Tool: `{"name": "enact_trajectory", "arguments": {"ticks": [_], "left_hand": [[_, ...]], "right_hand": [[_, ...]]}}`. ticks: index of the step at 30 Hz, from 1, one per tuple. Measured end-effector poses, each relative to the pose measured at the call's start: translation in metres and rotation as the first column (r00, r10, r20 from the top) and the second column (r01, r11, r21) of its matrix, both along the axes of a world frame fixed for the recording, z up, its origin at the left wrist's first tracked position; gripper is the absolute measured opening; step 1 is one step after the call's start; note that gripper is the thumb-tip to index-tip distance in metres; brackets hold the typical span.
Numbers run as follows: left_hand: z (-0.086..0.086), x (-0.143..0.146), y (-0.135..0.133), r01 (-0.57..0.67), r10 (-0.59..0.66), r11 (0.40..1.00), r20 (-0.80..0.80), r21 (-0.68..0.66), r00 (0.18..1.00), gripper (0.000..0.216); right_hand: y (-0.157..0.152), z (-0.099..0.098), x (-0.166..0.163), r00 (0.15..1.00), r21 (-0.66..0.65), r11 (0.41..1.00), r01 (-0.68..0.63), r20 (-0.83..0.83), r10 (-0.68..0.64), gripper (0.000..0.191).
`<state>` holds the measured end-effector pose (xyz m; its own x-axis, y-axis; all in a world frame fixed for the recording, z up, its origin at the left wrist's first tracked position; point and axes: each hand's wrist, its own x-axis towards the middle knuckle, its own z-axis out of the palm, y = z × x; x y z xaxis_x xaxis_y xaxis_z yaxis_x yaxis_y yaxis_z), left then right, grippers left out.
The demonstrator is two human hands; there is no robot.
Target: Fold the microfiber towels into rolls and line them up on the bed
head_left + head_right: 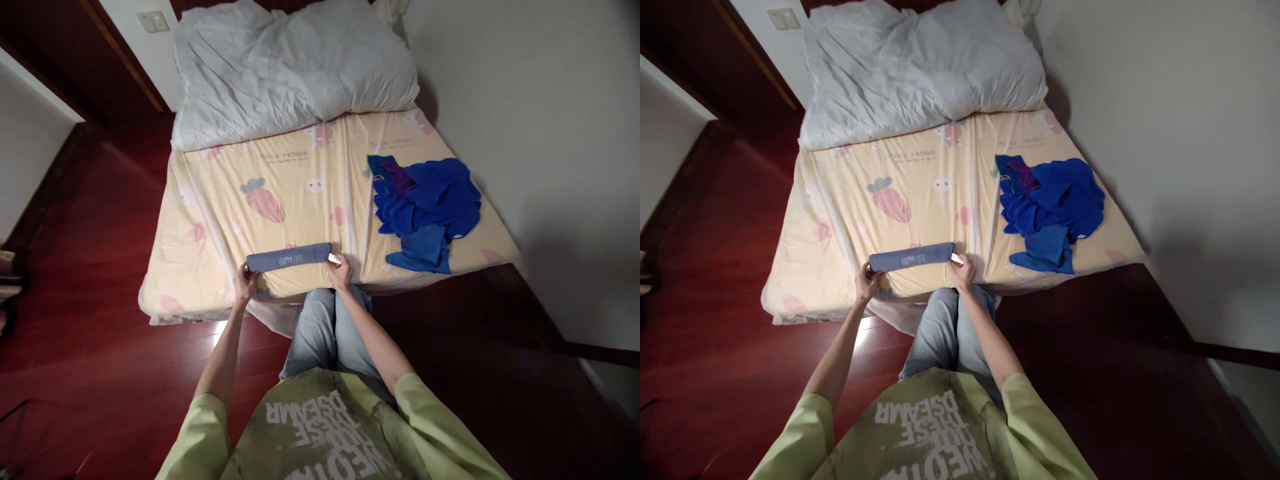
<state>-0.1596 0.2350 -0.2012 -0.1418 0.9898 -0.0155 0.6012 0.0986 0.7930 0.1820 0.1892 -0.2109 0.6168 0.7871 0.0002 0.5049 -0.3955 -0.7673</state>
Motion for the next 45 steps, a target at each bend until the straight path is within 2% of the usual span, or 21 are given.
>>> {"name": "enact_trajectory", "arguments": {"ticks": [9, 17, 23, 26, 28, 29, 31, 33, 36, 38, 40, 43, 45], "left_hand": [[-0.003, -0.001, 0.0, -0.004, 0.004, 1.0, -0.027, 0.0, 1.0, 0.059], [0.0, -0.002, 0.001, -0.005, 0.004, 1.0, -0.082, -0.018, 0.997, 0.055], [0.002, -0.004, 0.009, 0.025, -0.031, 0.997, -0.084, -0.067, 0.996, 0.052], [0.006, -0.003, 0.007, 0.005, -0.012, 0.998, -0.121, -0.059, 0.993, 0.061], [0.013, 0.002, 0.002, 0.011, -0.002, 0.999, -0.182, 0.051, 0.983, 0.073], [0.018, 0.006, 0.0, 0.046, -0.018, 0.992, -0.221, 0.122, 0.975, 0.076], [0.029, 0.018, -0.001, 0.178, -0.103, 0.959, -0.312, 0.22, 0.944, 0.075], [0.038, 0.033, 0.004, 0.33, -0.223, 0.916, -0.393, 0.229, 0.892, 0.071], [0.038, 0.049, 0.018, 0.46, -0.35, 0.873, -0.453, 0.16, 0.82, 0.076], [0.028, 0.05, 0.025, 0.506, -0.41, 0.857, -0.459, 0.103, 0.788, 0.079], [0.015, 0.043, 0.026, 0.531, -0.444, 0.844, -0.459, 0.073, 0.77, 0.076], [0.0, 0.027, 0.023, 0.536, -0.45, 0.842, -0.464, 0.065, 0.763, 0.069], [-0.002, 0.018, 0.024, 0.545, -0.462, 0.837, -0.47, 0.049, 0.752, 0.065]], "right_hand": [[0.007, -0.004, -0.002, 0.996, 0.106, 0.991, 0.086, -0.033, -0.083, 0.059], [0.015, -0.006, 0.003, 0.986, 0.096, 0.994, 0.056, -0.161, -0.041, 0.048], [0.02, -0.013, 0.021, 0.97, 0.06, 0.998, -0.013, -0.242, 0.027, 0.055], [0.016, -0.004, 0.022, 0.992, 0.103, 0.995, 0.007, -0.125, 0.006, 0.054], [0.012, 0.01, 0.016, 0.997, 0.171, 0.985, 0.017, 0.068, -0.029, 0.049], [0.011, 0.018, 0.011, 0.986, 0.194, 0.98, -0.033, 0.168, 0.0, 0.047], [0.013, 0.035, -0.002, 0.924, 0.172, 0.952, -0.253, 0.334, 0.186, 0.046], [0.023, 0.046, -0.014, 0.798, 0.082, 0.862, -0.5, 0.431, 0.422, 0.047], [0.04, 0.046, -0.023, 0.622, -0.048, 0.716, -0.696, 0.457, 0.635, 0.051], [0.045, 0.035, -0.018, 0.544, -0.118, 0.641, -0.759, 0.426, 0.723, 0.055], [0.042, 0.021, -0.007, 0.51, -0.166, 0.608, -0.776, 0.402, 0.761, 0.06], [0.033, 0.005, 0.012, 0.534, -0.185, 0.638, -0.747, 0.405, 0.743, 0.065], [0.031, 0.0, 0.02, 0.545, -0.182, 0.65, -0.737, 0.409, 0.732, 0.067]]}}
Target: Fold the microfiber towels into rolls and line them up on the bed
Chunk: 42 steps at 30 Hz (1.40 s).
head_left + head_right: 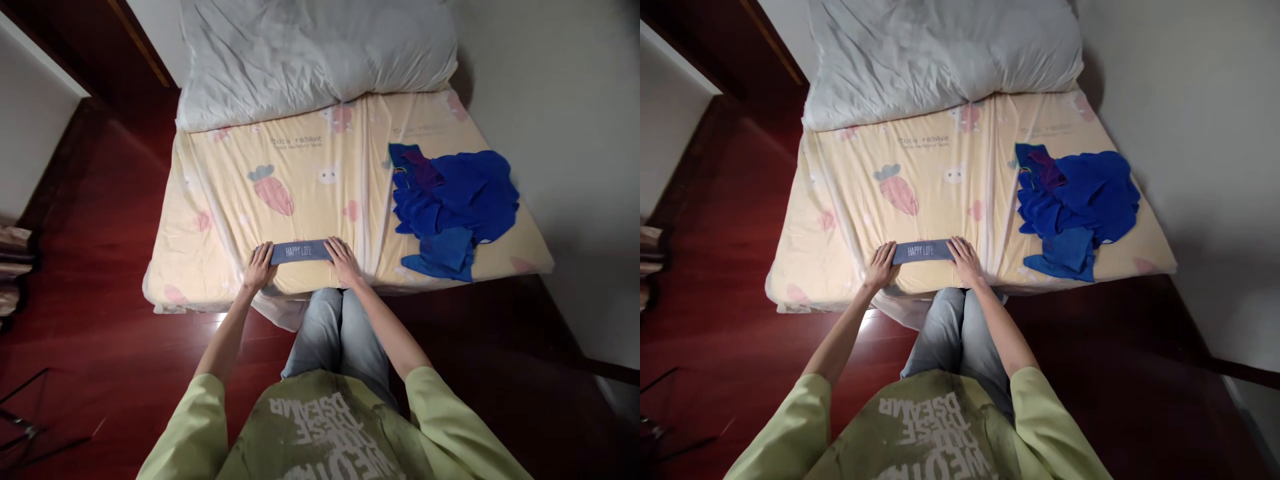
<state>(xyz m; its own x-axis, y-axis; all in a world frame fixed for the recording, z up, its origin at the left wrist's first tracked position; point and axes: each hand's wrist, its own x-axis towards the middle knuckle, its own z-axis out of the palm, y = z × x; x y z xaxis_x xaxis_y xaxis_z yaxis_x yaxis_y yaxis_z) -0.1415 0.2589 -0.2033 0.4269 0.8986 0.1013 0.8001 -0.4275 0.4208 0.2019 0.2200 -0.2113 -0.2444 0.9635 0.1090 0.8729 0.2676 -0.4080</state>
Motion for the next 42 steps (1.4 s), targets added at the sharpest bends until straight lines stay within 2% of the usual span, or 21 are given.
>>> {"name": "enact_trajectory", "arguments": {"ticks": [5, 9, 12, 15, 17, 19, 20, 21, 24, 26, 27, 29, 30, 34, 37, 39, 42], "left_hand": [[0.011, -0.01, 0.012, 0.069, -0.071, 0.997, -0.054, -0.031, 0.996, 0.059], [0.019, -0.018, 0.006, 0.109, -0.112, 0.992, -0.054, -0.057, 0.992, 0.055], [0.021, -0.03, -0.019, 0.069, -0.068, 0.997, 0.024, -0.035, 0.997, 0.05], [0.019, -0.051, -0.06, -0.016, 0.014, 1.0, 0.077, 0.016, 0.997, 0.048], [0.014, -0.07, -0.087, -0.093, 0.089, 0.995, 0.089, 0.042, 0.992, 0.047], [0.007, -0.09, -0.106, -0.236, 0.226, 0.969, 0.124, 0.072, 0.966, 0.044], [0.003, -0.1, -0.111, -0.348, 0.33, 0.933, 0.166, 0.092, 0.929, 0.042], [-0.001, -0.109, -0.112, -0.477, 0.446, 0.872, 0.221, 0.111, 0.867, 0.039], [-0.009, -0.134, -0.095, -0.79, 0.702, 0.598, 0.389, 0.133, 0.597, 0.034], [-0.01, -0.152, -0.075, -0.899, 0.783, 0.422, 0.453, 0.115, 0.426, 0.035], [-0.01, -0.162, -0.065, -0.93, 0.806, 0.353, 0.474, 0.098, 0.356, 0.036], [-0.012, -0.183, -0.052, -0.971, 0.833, 0.229, 0.503, 0.064, 0.23, 0.036], [-0.014, -0.193, -0.048, -0.981, 0.841, 0.186, 0.508, 0.054, 0.188, 0.037], [-0.032, -0.22, -0.044, -0.998, 0.859, 0.052, 0.508, 0.042, 0.066, 0.047], [-0.046, -0.224, -0.043, -0.997, 0.863, -0.006, 0.505, 0.074, 0.032, 0.053], [-0.052, -0.223, -0.042, -0.995, 0.871, -0.023, 0.49, 0.099, 0.029, 0.055], [-0.056, -0.223, -0.041, -0.995, 0.884, -0.003, 0.465, 0.096, 0.042, 0.058]], "right_hand": [[0.005, 0.001, 0.008, 0.998, 0.032, 0.998, -0.057, 0.012, 0.057, 0.068], [0.009, 0.013, 0.01, 0.991, 0.081, 0.993, -0.091, 0.107, 0.082, 0.065], [0.011, 0.028, 0.003, 0.968, 0.121, 0.99, -0.07, 0.248, 0.038, 0.055], [0.021, 0.042, -0.018, 0.936, 0.122, 0.987, -0.104, 0.347, 0.056, 0.05], [0.036, 0.05, -0.045, 0.927, 0.106, 0.98, -0.169, 0.354, 0.122, 0.052], [0.057, 0.057, -0.084, 0.926, 0.065, 0.977, -0.205, 0.337, 0.172, 0.054], [0.07, 0.061, -0.108, 0.927, 0.041, 0.977, -0.207, 0.328, 0.182, 0.056], [0.084, 0.066, -0.133, 0.929, 0.021, 0.979, -0.2, 0.32, 0.183, 0.058], [0.126, 0.081, -0.215, 0.94, 0.023, 0.982, -0.189, 0.293, 0.174, 0.061], [0.151, 0.09, -0.268, 0.947, 0.061, 0.977, -0.206, 0.263, 0.183, 0.062], [0.161, 0.095, -0.292, 0.949, 0.08, 0.972, -0.222, 0.248, 0.197, 0.062], [0.18, 0.101, -0.336, 0.942, 0.111, 0.955, -0.274, 0.231, 0.243, 0.061], [0.189, 0.103, -0.357, 0.932, 0.116, 0.943, -0.311, 0.232, 0.279, 0.061], [0.219, 0.097, -0.434, 0.876, 0.089, 0.888, -0.451, 0.237, 0.421, 0.06], [0.239, 0.077, -0.485, 0.853, 0.094, 0.858, -0.505, 0.209, 0.479, 0.061], [0.248, 0.057, -0.508, 0.85, 0.107, 0.848, -0.519, 0.171, 0.499, 0.06], [0.256, 0.028, -0.523, 0.877, 0.087, 0.874, -0.479, 0.084, 0.472, 0.056]]}}
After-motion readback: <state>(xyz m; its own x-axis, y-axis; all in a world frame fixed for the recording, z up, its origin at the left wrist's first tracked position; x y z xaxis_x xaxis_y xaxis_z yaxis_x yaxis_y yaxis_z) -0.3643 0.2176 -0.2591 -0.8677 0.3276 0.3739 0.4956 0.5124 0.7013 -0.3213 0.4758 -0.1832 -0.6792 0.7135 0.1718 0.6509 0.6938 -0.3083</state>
